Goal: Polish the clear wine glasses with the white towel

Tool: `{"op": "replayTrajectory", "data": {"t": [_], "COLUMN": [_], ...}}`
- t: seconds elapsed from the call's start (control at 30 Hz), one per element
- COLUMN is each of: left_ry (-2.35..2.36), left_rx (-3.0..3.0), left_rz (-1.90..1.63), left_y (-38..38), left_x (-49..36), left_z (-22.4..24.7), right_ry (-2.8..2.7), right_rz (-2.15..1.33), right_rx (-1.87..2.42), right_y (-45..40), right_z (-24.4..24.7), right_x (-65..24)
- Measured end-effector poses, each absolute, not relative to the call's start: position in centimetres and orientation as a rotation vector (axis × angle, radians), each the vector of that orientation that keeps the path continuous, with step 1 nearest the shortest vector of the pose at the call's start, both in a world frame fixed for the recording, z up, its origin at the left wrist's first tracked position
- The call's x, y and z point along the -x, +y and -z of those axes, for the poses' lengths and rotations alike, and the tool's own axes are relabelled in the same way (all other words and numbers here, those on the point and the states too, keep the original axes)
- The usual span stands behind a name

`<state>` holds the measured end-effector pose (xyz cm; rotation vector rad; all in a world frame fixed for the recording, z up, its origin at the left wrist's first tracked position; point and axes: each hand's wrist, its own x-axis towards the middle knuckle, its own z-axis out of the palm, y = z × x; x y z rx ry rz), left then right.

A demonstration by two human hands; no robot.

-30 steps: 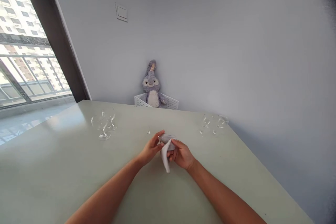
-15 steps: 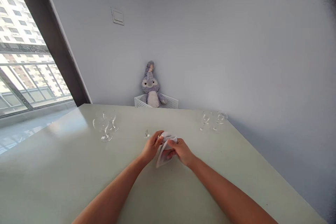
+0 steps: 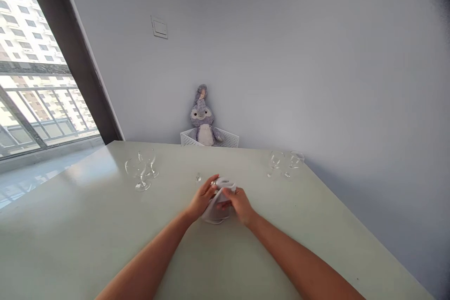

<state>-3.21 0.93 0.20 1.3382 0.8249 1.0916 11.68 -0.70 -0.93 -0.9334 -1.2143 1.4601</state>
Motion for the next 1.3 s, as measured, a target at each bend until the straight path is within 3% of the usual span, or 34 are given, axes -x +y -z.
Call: {"op": "replayTrajectory", "data": {"t": [0.1, 0.27, 0.43, 0.67, 0.83, 1.0, 1.17, 1.3], "left_ry": [0.736, 1.012, 1.252, 1.081, 1.049, 1.139, 1.377, 1.430], "left_rx": [-1.367, -1.546, -1.625, -1.758, -2.188, -2.274, -1.972, -2.023], "left_rz": [-1.167, -1.171, -1.146, -1.525, -1.340, -1.063, -0.825, -0.851], "left_y": [0.8, 1.0, 0.8, 0.9, 1.6, 1.7, 2.4, 2.4], "left_x": [3.0, 3.5, 3.4, 4.3, 4.8, 4.9, 5.9, 5.8], "left_z": [-0.4, -0.5, 0.0, -1.0, -0.7, -0.9, -1.1, -1.1], "right_ry": [-0.923, -1.022, -1.007, -1.003, -1.428, -1.946, -1.918, -2.290], "right_rz": [-1.730, -1.850, -1.767, -1.571, -1.607, -1.290, -0.634, -0.203], "right_rx": [0.783, 0.686, 0.888, 1.105, 1.026, 1.106, 1.265, 1.074], "right_y": [-0.2, -0.8, -0.4, 0.9, 0.1, 0.0, -0.8, -2.8], "right_z": [0.5, -0.3, -0.7, -1.5, -3.0, -6.3, -9.4, -9.4], "right_x": [-12.4, -12.9, -13.0, -14.9, -15.6, -18.4, -20.0, -16.3]}}
